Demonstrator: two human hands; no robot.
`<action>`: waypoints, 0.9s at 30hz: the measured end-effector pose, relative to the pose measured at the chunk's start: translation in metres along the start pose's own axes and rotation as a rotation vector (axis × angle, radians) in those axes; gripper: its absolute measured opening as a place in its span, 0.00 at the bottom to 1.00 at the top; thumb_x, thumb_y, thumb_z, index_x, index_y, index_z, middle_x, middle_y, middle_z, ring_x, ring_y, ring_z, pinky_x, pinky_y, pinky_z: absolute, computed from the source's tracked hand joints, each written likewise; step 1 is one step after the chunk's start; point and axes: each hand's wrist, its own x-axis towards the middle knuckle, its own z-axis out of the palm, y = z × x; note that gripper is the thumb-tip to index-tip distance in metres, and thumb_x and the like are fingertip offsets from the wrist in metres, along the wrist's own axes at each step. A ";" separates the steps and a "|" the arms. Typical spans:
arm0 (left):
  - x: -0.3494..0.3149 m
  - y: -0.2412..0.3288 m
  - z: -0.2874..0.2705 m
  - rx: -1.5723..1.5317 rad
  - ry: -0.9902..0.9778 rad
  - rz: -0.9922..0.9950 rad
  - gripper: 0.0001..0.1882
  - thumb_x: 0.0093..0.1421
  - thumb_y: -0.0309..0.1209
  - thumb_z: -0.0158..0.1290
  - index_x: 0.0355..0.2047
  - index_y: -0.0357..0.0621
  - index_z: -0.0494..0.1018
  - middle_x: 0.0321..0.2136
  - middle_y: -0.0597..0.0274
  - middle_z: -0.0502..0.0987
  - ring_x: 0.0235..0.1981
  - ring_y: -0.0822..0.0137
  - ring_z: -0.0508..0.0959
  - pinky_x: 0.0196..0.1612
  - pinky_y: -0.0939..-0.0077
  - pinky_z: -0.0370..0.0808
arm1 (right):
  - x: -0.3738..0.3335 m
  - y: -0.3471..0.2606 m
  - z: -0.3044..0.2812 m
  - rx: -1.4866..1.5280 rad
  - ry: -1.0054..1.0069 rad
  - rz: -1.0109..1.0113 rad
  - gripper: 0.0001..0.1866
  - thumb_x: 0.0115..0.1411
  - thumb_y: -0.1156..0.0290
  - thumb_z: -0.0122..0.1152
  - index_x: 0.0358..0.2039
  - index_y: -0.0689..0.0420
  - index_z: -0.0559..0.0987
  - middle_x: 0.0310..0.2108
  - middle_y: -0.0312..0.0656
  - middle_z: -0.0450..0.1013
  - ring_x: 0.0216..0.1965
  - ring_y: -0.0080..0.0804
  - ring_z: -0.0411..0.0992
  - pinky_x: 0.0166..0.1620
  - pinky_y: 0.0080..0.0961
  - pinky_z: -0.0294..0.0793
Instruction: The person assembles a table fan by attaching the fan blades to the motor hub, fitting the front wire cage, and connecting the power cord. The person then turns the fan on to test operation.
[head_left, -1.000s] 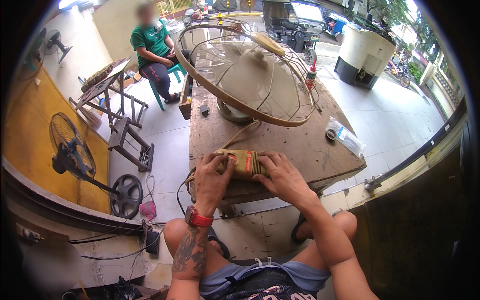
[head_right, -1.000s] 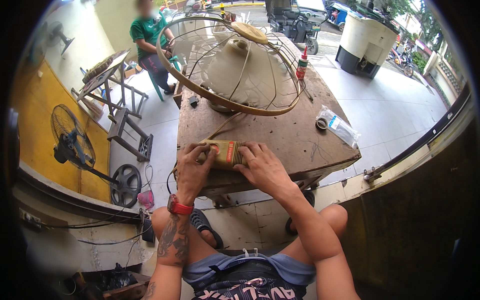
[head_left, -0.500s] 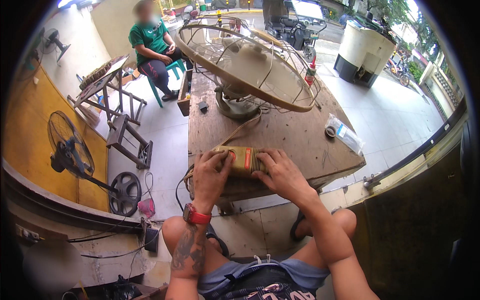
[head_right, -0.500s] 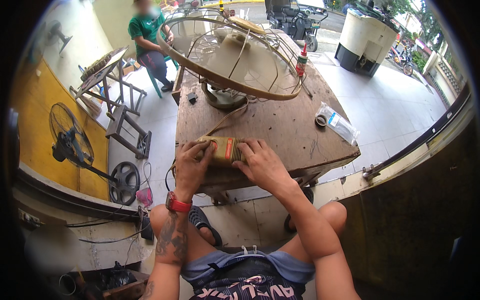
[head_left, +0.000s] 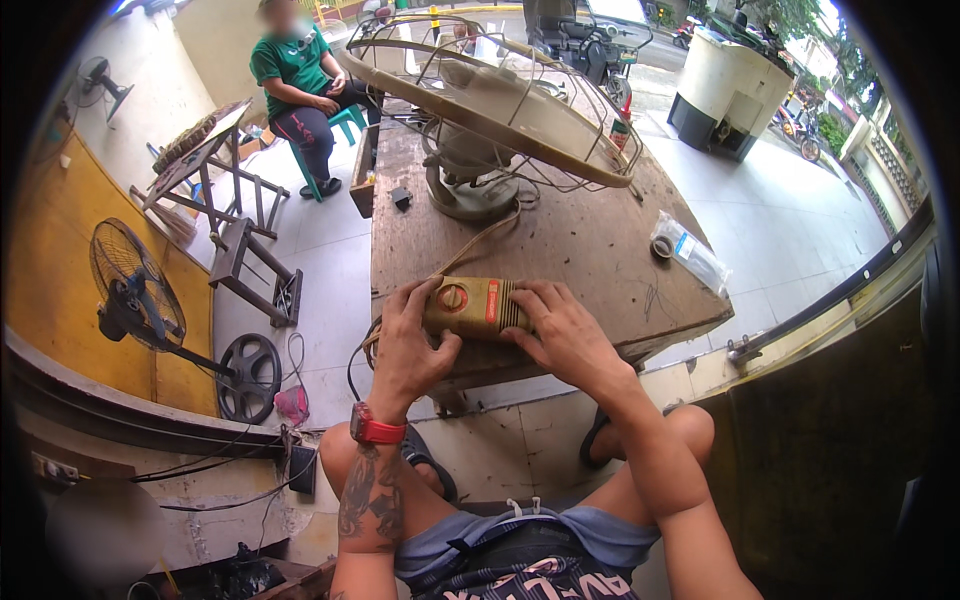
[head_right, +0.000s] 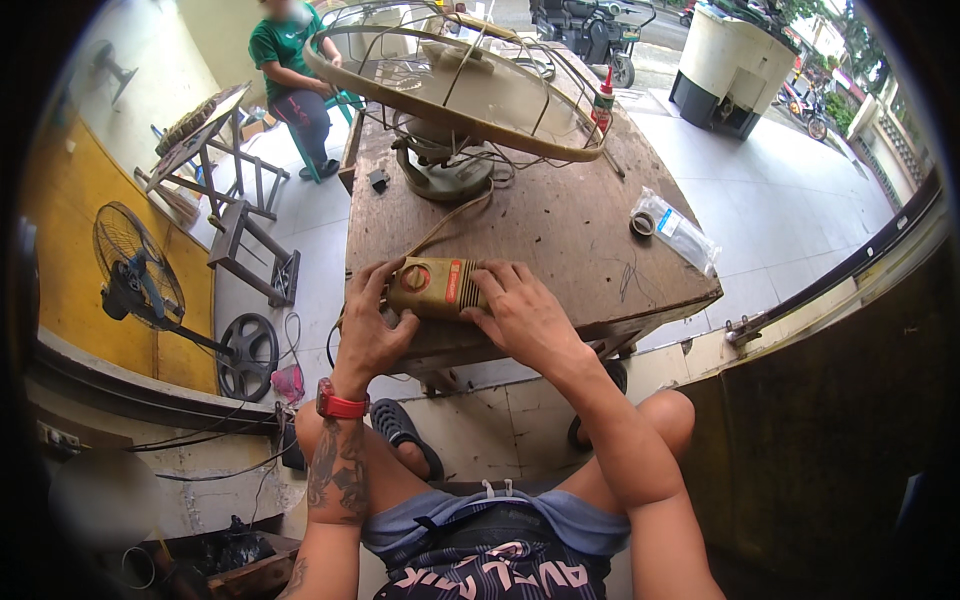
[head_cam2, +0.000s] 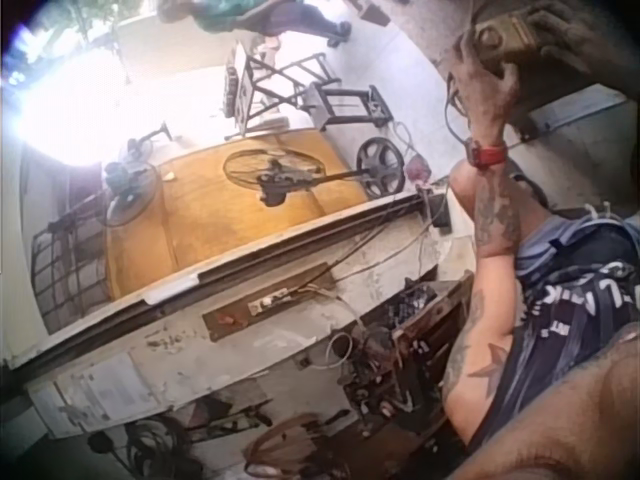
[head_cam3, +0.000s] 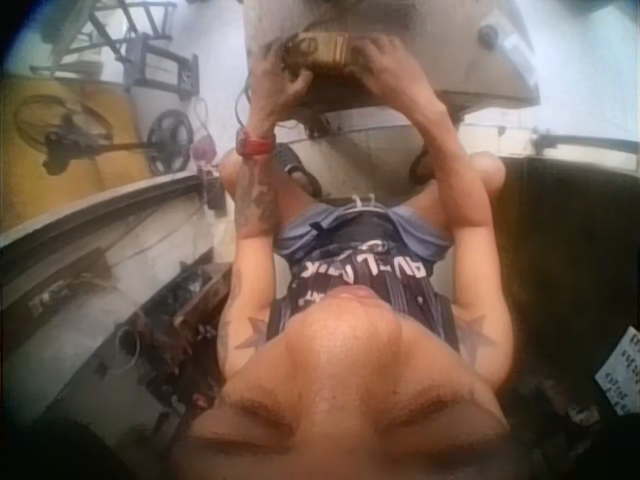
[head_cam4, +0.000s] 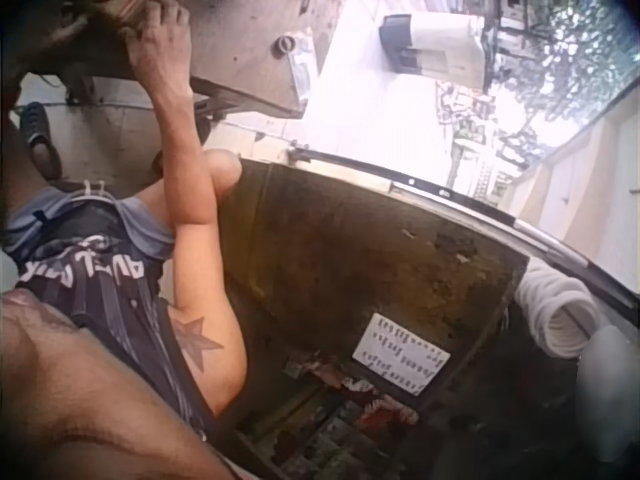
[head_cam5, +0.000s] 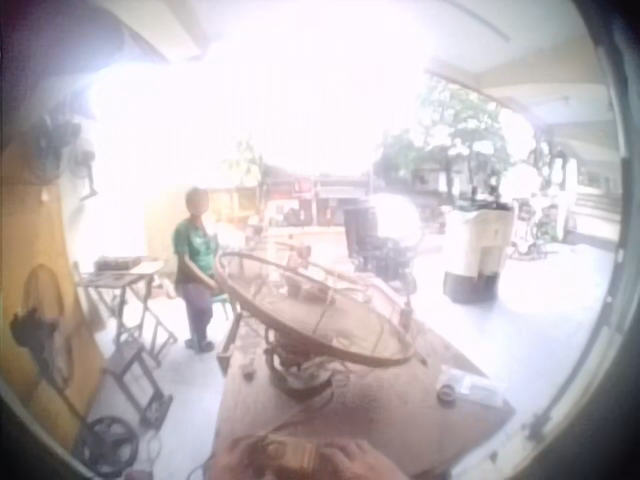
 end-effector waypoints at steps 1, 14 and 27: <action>0.000 0.000 0.000 -0.010 -0.010 -0.015 0.32 0.53 0.26 0.58 0.61 0.40 0.73 0.56 0.44 0.73 0.56 0.47 0.75 0.61 0.58 0.75 | 0.000 0.000 0.000 0.001 -0.002 0.004 0.24 0.65 0.62 0.68 0.57 0.60 0.74 0.59 0.50 0.71 0.60 0.52 0.69 0.64 0.43 0.70; 0.005 0.004 0.014 -0.035 0.120 -0.130 0.13 0.65 0.36 0.63 0.45 0.42 0.85 0.47 0.50 0.80 0.52 0.50 0.76 0.57 0.59 0.73 | 0.000 0.000 0.001 -0.003 -0.009 0.016 0.25 0.66 0.60 0.67 0.58 0.58 0.74 0.60 0.49 0.70 0.61 0.51 0.68 0.65 0.43 0.70; 0.009 0.005 0.009 -0.048 0.071 -0.093 0.09 0.66 0.29 0.59 0.44 0.42 0.85 0.45 0.53 0.81 0.51 0.50 0.74 0.56 0.59 0.72 | 0.000 -0.001 0.001 0.009 -0.012 0.025 0.25 0.66 0.59 0.67 0.58 0.58 0.74 0.60 0.49 0.70 0.61 0.51 0.69 0.64 0.43 0.70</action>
